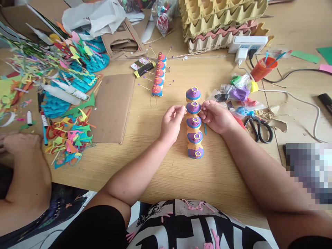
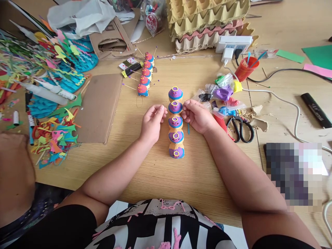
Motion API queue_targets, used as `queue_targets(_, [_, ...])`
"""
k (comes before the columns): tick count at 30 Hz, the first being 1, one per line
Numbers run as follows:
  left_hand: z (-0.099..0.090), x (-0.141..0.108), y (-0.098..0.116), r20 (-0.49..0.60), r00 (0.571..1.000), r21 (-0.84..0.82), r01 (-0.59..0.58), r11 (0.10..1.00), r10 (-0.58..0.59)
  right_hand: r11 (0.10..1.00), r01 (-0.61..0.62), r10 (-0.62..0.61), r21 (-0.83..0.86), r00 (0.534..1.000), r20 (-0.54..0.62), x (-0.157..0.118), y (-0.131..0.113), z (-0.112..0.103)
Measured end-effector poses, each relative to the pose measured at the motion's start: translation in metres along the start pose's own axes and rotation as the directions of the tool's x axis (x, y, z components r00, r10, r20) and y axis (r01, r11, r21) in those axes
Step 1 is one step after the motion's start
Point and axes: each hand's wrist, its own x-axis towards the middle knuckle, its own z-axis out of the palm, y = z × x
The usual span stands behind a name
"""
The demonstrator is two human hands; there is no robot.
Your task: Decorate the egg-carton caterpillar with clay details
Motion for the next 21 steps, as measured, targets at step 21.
queue_targets(21, [-0.0023, 0.0008, -0.0003, 0.006, 1.000, 0.011, 0.018, 1.000, -0.018, 1.000, 0.006, -0.006, 0.001, 1.000, -0.006, -0.0010, -0.0005, 0.0022])
